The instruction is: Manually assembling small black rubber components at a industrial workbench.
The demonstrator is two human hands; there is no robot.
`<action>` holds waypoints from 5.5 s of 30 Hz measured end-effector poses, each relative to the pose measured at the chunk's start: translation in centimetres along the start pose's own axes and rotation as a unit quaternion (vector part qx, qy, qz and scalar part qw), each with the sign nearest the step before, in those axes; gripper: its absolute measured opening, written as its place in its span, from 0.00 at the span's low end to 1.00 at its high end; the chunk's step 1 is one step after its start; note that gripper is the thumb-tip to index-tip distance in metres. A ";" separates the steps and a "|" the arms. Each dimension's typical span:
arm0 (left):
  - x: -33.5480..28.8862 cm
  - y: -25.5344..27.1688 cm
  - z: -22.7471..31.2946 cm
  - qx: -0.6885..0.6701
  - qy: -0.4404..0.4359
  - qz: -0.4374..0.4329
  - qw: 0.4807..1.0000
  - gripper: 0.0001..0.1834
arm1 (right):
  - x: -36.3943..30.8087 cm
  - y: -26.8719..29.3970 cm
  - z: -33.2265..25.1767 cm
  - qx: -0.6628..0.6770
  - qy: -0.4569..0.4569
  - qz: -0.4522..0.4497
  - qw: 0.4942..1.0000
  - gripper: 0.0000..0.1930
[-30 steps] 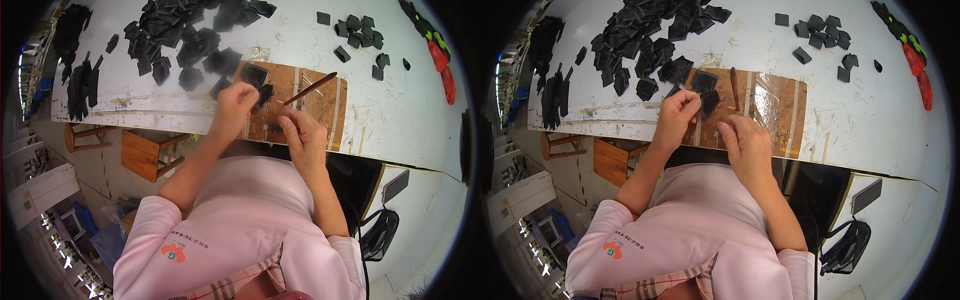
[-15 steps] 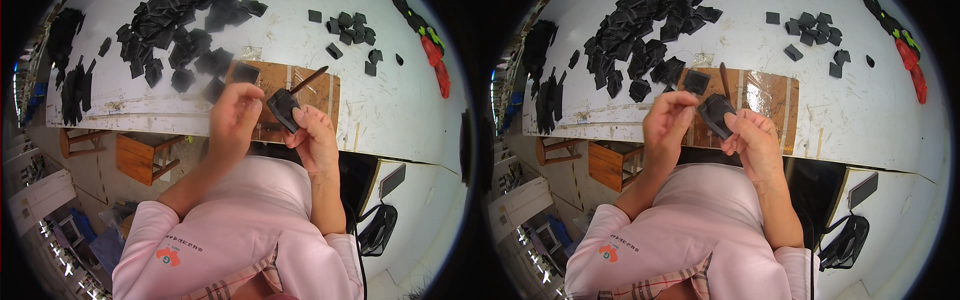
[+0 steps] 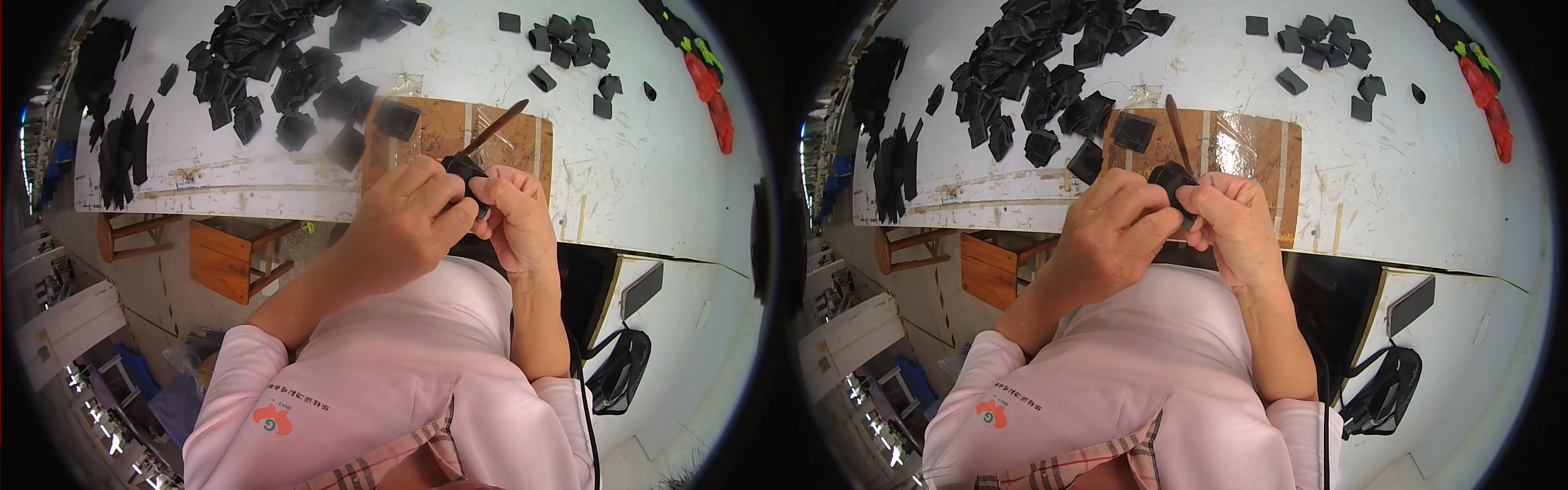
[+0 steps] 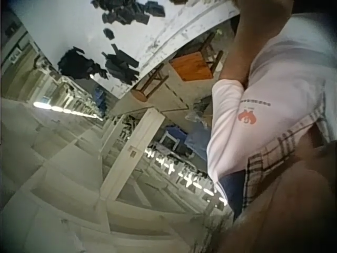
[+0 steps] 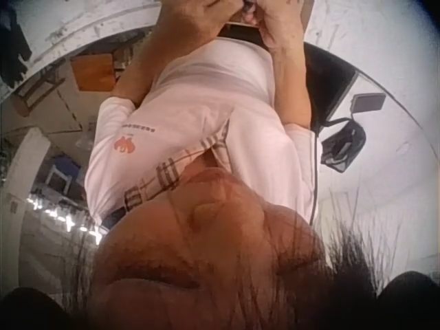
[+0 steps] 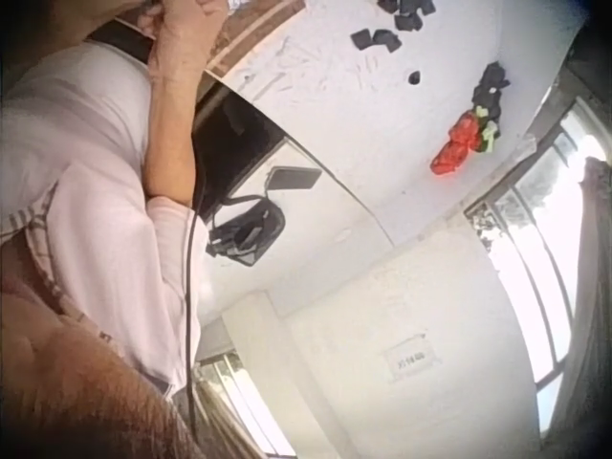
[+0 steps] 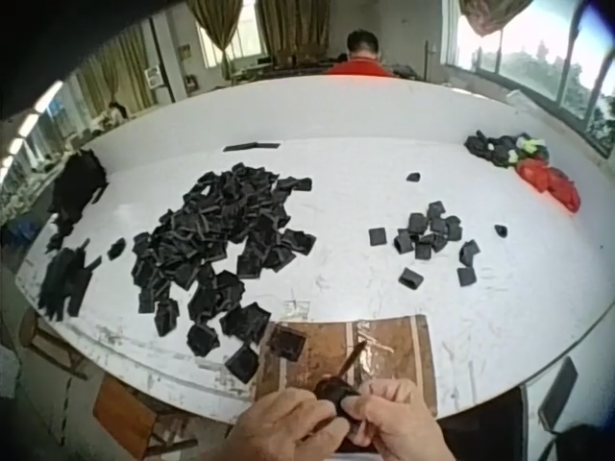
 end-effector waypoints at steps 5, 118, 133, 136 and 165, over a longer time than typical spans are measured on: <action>0.0 -0.1 -0.4 0.009 0.013 0.023 1.000 0.06 | -0.5 -0.6 0.3 -0.034 0.009 -0.034 0.999 0.07; -6.3 -3.2 -7.9 -0.448 0.629 0.109 0.626 0.08 | -2.8 -1.6 -3.3 -0.320 0.472 0.099 0.816 0.08; -4.0 -2.2 -5.7 -0.407 0.596 0.114 0.683 0.04 | -6.9 -3.7 -3.5 -0.511 0.704 0.149 0.470 0.04; -4.0 -2.0 -5.8 -0.398 0.588 0.104 0.696 0.04 | -6.9 -3.9 -3.2 -0.527 0.702 0.137 0.458 0.04; -3.0 -3.5 -4.0 -0.652 0.637 0.090 0.401 0.09 | -1.8 -0.4 -4.0 -0.190 0.369 0.073 0.907 0.05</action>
Point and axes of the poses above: each hand's wrist, its own x-axis towards the middle knuckle, its own y-axis out of the back of the hand, z = x × y, the point moved 8 cm from there along x, towards the middle knuckle, and after that the axes turned 14 degrees about z, right-handed, at the moved point
